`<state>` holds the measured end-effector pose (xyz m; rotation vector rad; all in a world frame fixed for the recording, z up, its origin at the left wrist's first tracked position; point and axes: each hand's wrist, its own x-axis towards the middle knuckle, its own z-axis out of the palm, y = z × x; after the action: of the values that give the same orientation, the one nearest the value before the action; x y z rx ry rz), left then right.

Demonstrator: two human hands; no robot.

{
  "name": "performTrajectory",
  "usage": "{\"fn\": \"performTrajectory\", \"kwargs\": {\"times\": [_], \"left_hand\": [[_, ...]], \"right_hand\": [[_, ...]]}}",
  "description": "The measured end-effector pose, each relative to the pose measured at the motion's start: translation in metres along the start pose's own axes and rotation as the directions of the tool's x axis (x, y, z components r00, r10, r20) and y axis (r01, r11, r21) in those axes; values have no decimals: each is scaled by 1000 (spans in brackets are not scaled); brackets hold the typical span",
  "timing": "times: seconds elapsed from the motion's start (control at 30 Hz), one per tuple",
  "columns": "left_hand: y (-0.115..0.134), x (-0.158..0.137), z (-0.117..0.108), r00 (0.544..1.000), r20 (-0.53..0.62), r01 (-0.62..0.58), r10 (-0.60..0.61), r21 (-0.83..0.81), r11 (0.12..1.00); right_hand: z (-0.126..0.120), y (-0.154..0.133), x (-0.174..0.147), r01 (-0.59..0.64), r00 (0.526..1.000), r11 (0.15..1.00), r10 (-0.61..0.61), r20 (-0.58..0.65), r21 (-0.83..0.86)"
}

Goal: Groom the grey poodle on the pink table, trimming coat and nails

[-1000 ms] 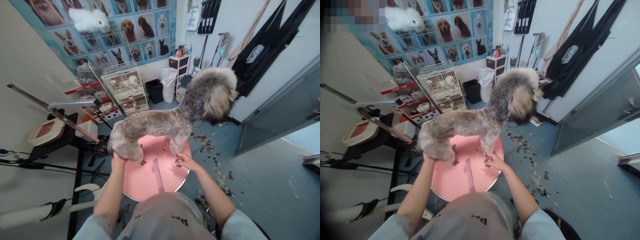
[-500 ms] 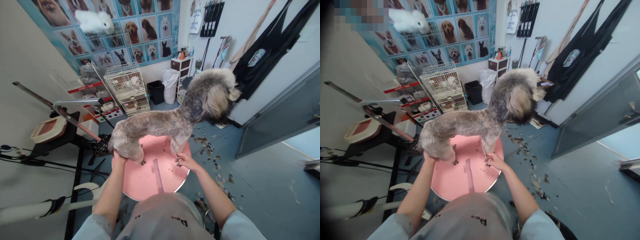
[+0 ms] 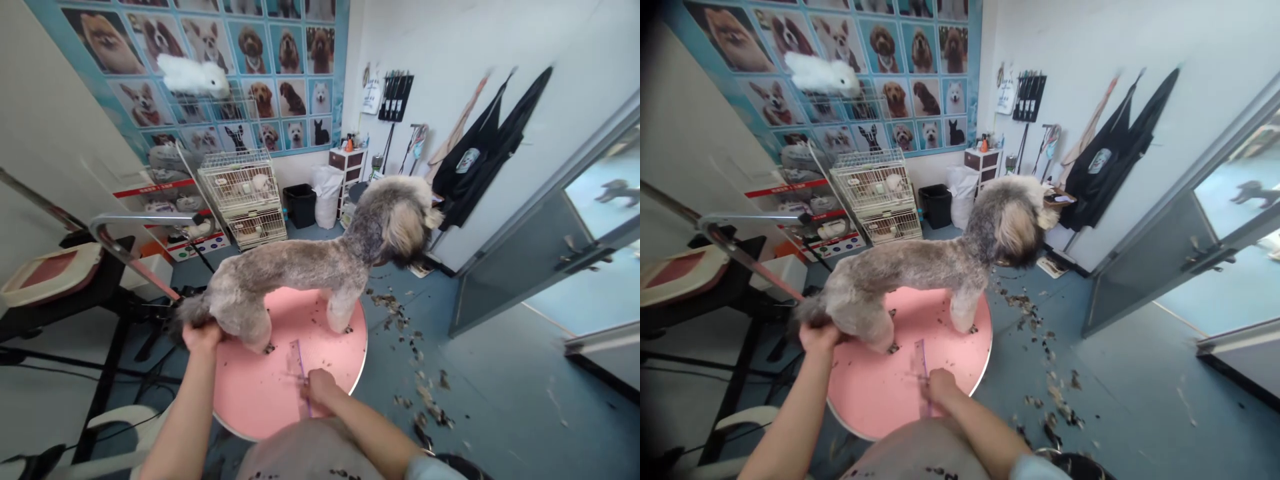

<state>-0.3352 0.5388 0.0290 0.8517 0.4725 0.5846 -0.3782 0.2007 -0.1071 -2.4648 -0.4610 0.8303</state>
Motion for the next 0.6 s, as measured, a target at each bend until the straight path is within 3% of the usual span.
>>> {"fn": "performTrajectory", "kwargs": {"times": [0.07, 0.23, 0.43, 0.6], "left_hand": [[13, 3, -7, 999, 1, -52, 53, -95, 994], [35, -3, -19, 999, 22, 27, -24, -142, 989], [38, -12, -26, 995, 72, 85, -68, -264, 961], [45, -1, -54, 990, 144, 64, -6, -401, 914]], "right_hand": [[20, -11, 4, -32, 999, 993, 32, -2, -114], [45, -20, 9, -75, 996, 965, 62, -60, -251], [64, -14, 2, -149, 980, 965, 115, -163, -216], [65, -12, -4, -192, 963, 966, 151, -224, -174]]}}
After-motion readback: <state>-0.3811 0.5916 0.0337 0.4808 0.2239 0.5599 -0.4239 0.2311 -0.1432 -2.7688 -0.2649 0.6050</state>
